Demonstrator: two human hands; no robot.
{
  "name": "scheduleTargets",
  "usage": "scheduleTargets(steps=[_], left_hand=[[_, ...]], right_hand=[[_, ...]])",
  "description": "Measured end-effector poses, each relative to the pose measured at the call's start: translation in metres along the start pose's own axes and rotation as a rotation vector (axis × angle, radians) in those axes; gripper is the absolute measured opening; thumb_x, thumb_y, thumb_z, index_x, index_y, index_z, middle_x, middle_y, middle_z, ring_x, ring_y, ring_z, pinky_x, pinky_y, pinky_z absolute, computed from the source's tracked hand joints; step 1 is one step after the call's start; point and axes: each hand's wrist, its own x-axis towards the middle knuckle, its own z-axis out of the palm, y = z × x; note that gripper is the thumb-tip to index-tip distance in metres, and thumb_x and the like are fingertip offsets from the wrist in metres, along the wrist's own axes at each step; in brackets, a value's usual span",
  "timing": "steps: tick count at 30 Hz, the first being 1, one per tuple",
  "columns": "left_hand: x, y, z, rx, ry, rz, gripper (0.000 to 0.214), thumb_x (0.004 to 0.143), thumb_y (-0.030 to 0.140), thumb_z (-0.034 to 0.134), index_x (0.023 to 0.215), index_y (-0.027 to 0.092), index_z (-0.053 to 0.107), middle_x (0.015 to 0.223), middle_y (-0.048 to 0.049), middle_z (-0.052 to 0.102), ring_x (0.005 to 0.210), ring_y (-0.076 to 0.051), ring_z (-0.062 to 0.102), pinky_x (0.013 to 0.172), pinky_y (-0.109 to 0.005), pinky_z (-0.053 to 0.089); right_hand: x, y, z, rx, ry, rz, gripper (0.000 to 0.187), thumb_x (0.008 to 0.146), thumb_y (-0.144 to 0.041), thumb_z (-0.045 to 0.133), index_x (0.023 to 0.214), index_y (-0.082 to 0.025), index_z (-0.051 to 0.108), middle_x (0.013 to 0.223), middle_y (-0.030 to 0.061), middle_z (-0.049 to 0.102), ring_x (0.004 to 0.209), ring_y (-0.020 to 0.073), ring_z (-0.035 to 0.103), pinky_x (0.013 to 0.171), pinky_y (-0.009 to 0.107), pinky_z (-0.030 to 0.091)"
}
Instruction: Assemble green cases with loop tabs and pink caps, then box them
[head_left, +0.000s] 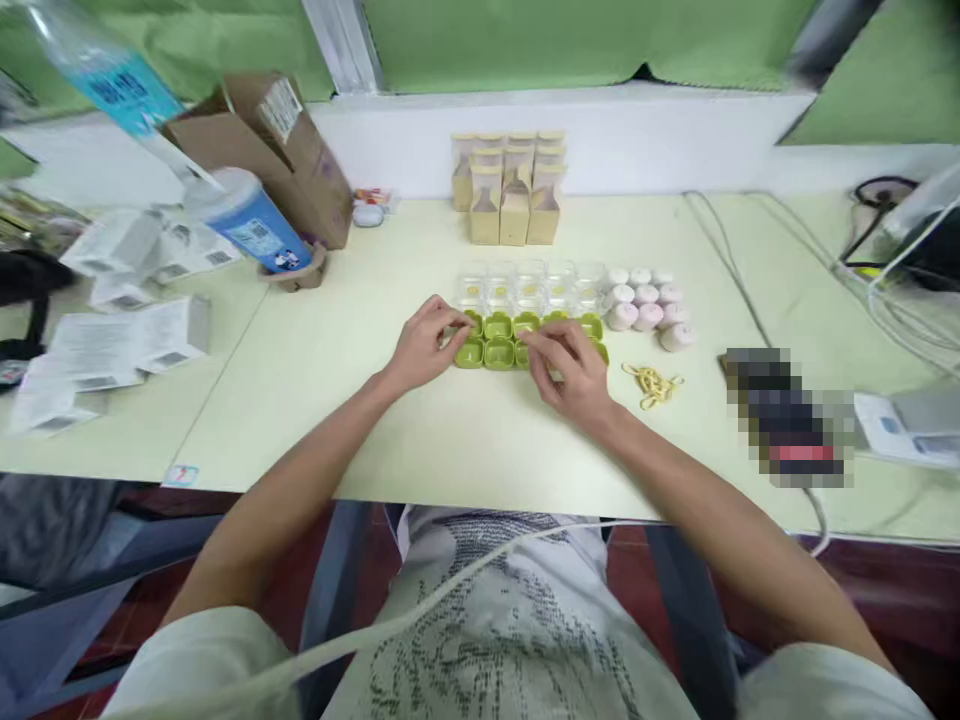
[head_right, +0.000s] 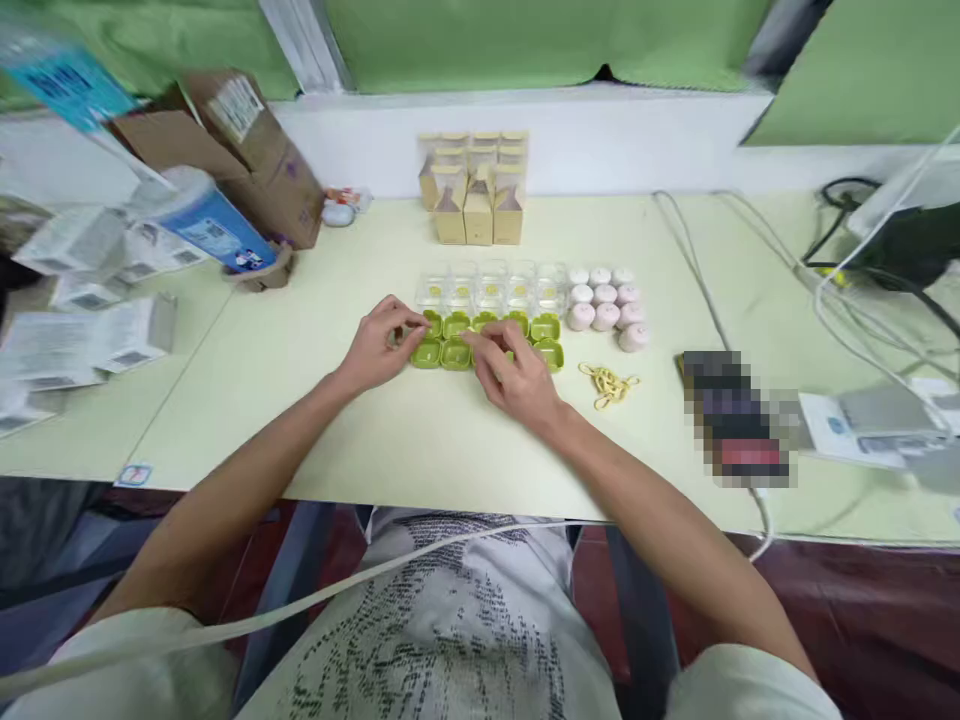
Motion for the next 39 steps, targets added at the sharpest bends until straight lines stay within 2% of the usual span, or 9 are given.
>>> scheduleTargets(steps=[4, 8, 11, 16, 19, 23, 27, 33, 39], left_hand=[[-0.001, 0.003, -0.002, 0.041, -0.027, 0.043, 0.023, 0.108, 0.036, 0.063, 0.107, 0.02, 0.08, 0.096, -0.0073, 0.075, 0.096, -0.022, 0.065, 0.075, -0.032, 0.052], [-0.001, 0.005, -0.004, 0.073, -0.048, 0.062, 0.023, 0.107, 0.04, 0.066, 0.108, 0.021, 0.08, 0.096, -0.0066, 0.076, 0.097, -0.023, 0.065, 0.078, -0.035, 0.051], [-0.001, 0.005, -0.005, 0.106, -0.029, 0.041, 0.026, 0.109, 0.041, 0.063, 0.109, 0.021, 0.08, 0.096, -0.0066, 0.078, 0.098, -0.024, 0.065, 0.077, -0.036, 0.051], [0.002, 0.0, -0.009, 0.134, -0.002, 0.092, 0.034, 0.116, 0.035, 0.047, 0.113, 0.02, 0.077, 0.107, -0.0088, 0.081, 0.105, -0.025, 0.067, 0.089, -0.041, 0.056], [0.001, -0.004, -0.011, 0.196, 0.029, 0.151, 0.033, 0.115, 0.029, 0.044, 0.118, 0.022, 0.076, 0.11, -0.01, 0.079, 0.108, -0.026, 0.069, 0.092, -0.044, 0.058], [0.001, -0.008, -0.009, 0.206, 0.061, 0.202, 0.032, 0.116, 0.032, 0.046, 0.12, 0.025, 0.076, 0.108, -0.0078, 0.076, 0.106, -0.025, 0.068, 0.083, -0.041, 0.055], [0.001, -0.01, -0.008, 0.259, 0.058, 0.285, 0.035, 0.118, 0.027, 0.041, 0.122, 0.019, 0.076, 0.107, -0.0076, 0.075, 0.103, -0.023, 0.067, 0.075, -0.038, 0.051], [0.005, -0.01, -0.011, 0.216, 0.132, 0.317, 0.039, 0.121, 0.037, 0.042, 0.121, 0.021, 0.078, 0.102, -0.0079, 0.073, 0.096, -0.021, 0.065, 0.068, -0.036, 0.049], [-0.001, 0.029, -0.004, 0.035, 0.244, 0.287, 0.019, 0.113, 0.038, 0.062, 0.115, 0.026, 0.078, 0.102, -0.0058, 0.077, 0.086, -0.017, 0.068, 0.065, -0.033, 0.054]], right_hand=[[-0.001, 0.003, 0.0, 0.049, -0.034, 0.066, 0.045, 0.108, -0.008, 0.058, 0.146, -0.029, 0.066, 0.109, 0.0078, 0.069, 0.086, 0.0188, 0.07, 0.071, 0.032, 0.062], [0.001, 0.002, -0.001, 0.048, -0.032, 0.128, 0.043, 0.108, -0.01, 0.059, 0.147, -0.029, 0.066, 0.112, 0.0079, 0.071, 0.09, 0.0191, 0.074, 0.074, 0.034, 0.064], [0.004, 0.003, -0.003, 0.025, 0.016, 0.163, 0.04, 0.108, -0.009, 0.058, 0.14, -0.028, 0.072, 0.109, 0.0079, 0.07, 0.091, 0.0198, 0.073, 0.075, 0.035, 0.064], [0.005, 0.009, -0.006, 0.043, 0.094, 0.276, 0.025, 0.106, -0.016, 0.066, 0.121, -0.027, 0.082, 0.11, 0.009, 0.073, 0.098, 0.024, 0.076, 0.083, 0.043, 0.066], [0.005, 0.01, -0.006, 0.129, 0.085, 0.308, 0.018, 0.106, -0.019, 0.068, 0.11, -0.027, 0.083, 0.112, 0.0089, 0.078, 0.103, 0.0242, 0.078, 0.091, 0.045, 0.066], [0.005, 0.009, -0.004, 0.153, 0.01, 0.323, 0.019, 0.108, -0.02, 0.065, 0.106, -0.026, 0.082, 0.111, 0.0081, 0.082, 0.104, 0.0217, 0.08, 0.093, 0.04, 0.067], [0.005, 0.01, -0.004, 0.163, -0.017, 0.39, 0.019, 0.108, -0.025, 0.064, 0.1, -0.026, 0.082, 0.11, 0.0078, 0.083, 0.102, 0.0217, 0.08, 0.091, 0.039, 0.067], [0.01, 0.013, -0.013, 0.256, 0.006, 0.562, 0.023, 0.108, -0.042, 0.07, 0.099, -0.025, 0.082, 0.097, 0.006, 0.084, 0.084, 0.0204, 0.078, 0.081, 0.038, 0.067], [0.012, 0.006, -0.012, 0.573, 0.059, 0.752, 0.033, 0.097, -0.058, 0.084, 0.099, -0.025, 0.083, 0.085, 0.0025, 0.083, 0.066, 0.0177, 0.078, 0.064, 0.033, 0.067]])
